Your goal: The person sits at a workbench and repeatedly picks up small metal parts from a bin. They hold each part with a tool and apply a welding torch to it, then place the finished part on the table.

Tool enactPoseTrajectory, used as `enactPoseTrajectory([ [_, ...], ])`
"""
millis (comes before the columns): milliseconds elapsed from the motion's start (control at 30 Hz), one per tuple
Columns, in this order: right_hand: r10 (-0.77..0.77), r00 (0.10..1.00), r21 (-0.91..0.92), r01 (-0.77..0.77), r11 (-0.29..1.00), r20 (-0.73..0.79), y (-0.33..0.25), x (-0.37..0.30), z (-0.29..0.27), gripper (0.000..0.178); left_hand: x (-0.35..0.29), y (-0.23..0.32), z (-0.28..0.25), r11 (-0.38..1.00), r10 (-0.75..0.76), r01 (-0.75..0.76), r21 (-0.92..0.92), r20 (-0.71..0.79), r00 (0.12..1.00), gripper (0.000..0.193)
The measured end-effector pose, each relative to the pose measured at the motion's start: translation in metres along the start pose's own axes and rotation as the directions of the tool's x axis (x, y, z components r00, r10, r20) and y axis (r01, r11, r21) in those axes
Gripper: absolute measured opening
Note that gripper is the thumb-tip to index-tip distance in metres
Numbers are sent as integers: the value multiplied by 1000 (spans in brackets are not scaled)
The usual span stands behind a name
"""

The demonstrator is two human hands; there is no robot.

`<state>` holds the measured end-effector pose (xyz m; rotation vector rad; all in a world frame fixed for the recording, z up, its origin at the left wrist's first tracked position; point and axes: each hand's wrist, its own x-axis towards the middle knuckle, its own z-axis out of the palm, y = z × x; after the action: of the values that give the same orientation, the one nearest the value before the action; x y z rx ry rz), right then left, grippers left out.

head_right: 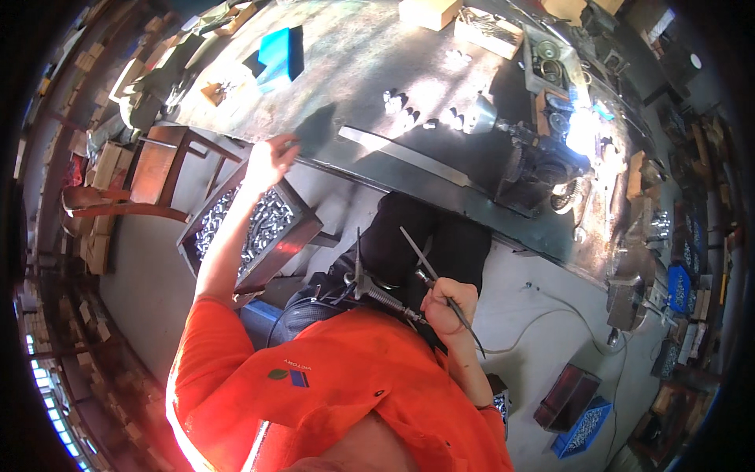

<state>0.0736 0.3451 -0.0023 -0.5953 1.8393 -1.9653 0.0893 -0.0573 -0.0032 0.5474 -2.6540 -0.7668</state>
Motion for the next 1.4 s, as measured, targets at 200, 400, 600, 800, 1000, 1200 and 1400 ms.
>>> enactPoseTrajectory([
  [200,2,999,18,-2,1000,50,5,7,6,20,-66,-152,-32,928,-370,373,0,-114,922,28],
  [400,-31,993,-29,34,999,111,2,7,9,29,-82,-171,-2,757,-515,476,447,-39,856,33],
  [600,-55,993,-218,76,973,104,8,1,7,25,-71,-173,21,664,-531,314,679,132,837,46],
  [800,-113,981,-268,153,951,158,3,3,4,17,-66,-144,19,635,-485,280,720,90,870,21],
  [1000,-61,982,-144,88,986,181,-6,2,1,15,-70,-164,29,641,-368,180,746,93,925,22],
  [1200,-71,982,-165,100,981,173,-9,1,2,13,-53,-151,2,917,-389,398,-14,177,904,21],
  [1400,-111,968,-196,157,968,227,-26,15,12,17,-71,0,2,482,-61,208,-851,204,977,39],
])
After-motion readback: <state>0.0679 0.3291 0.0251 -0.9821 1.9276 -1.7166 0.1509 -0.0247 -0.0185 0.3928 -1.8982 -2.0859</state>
